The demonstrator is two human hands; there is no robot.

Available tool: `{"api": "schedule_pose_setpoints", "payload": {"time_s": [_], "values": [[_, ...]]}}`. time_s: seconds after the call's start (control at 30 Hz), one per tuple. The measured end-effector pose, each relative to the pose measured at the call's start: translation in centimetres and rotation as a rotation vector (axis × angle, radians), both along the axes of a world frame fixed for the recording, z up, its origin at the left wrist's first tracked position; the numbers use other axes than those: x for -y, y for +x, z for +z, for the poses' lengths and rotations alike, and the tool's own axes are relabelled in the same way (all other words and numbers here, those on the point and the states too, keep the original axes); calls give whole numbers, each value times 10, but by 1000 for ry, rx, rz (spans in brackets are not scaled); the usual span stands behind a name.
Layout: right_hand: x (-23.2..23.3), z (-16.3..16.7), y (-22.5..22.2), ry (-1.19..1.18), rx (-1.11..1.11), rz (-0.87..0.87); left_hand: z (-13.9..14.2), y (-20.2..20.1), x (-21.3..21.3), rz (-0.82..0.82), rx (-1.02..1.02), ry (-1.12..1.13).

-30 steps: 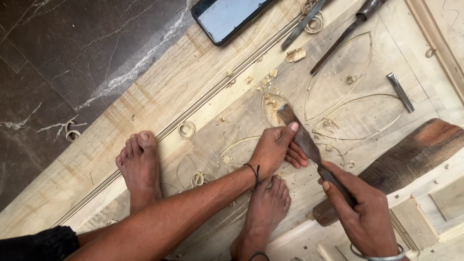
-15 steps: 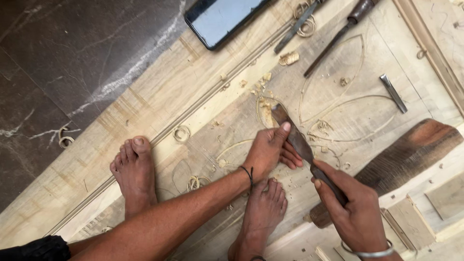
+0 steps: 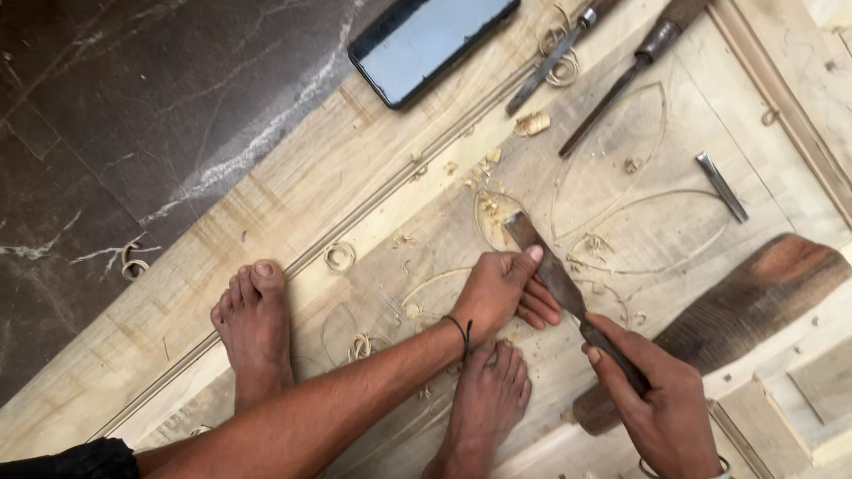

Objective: The person carves a floral pattern into a wooden door panel laid on the floor, using a chisel by hand to pare out the leaf outlines and clear chips from the recesses. They set the chisel aside, sweep chips, then hone the chisel blade on a stone and dip it in a container of liquid.

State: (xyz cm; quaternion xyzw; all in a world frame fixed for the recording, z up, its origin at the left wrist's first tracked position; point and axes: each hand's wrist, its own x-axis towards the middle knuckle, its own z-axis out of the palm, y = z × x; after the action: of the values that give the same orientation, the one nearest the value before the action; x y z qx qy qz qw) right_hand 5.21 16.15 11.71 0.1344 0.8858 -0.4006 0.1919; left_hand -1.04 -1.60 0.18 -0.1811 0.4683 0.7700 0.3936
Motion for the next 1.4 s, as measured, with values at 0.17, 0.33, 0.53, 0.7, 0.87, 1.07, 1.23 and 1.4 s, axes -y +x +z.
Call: {"api": "schedule_pose_setpoints", "payload": {"time_s": [0.17, 0.33, 0.53, 0.7, 0.87, 1.07, 1.23, 1.4], "values": [[6, 10, -5, -9, -13, 32, -5, 1, -2, 73, 52, 12], [5, 10, -9, 45, -7, 28, -7, 2, -3, 73, 26, 8], [-2, -2, -4, -73, -6, -20, -4, 3, -2, 31, 20, 47], [-7, -9, -8, -275, 125, -183, 5, -19, 5, 102, -12, -67], [-5, -4, -3, -508, 108, -459, 18, -39, 29, 182, -655, -671], [-7, -8, -2, -549, 79, -487, 22, 3, 25, -274, -1186, -798], [-10, -12, 5, -506, 160, -508, -5, -6, 57, -627, -1435, -1212], [-9, -10, 9, -505, 41, -446, -12, 5, 59, -568, -1525, -1142]]}}
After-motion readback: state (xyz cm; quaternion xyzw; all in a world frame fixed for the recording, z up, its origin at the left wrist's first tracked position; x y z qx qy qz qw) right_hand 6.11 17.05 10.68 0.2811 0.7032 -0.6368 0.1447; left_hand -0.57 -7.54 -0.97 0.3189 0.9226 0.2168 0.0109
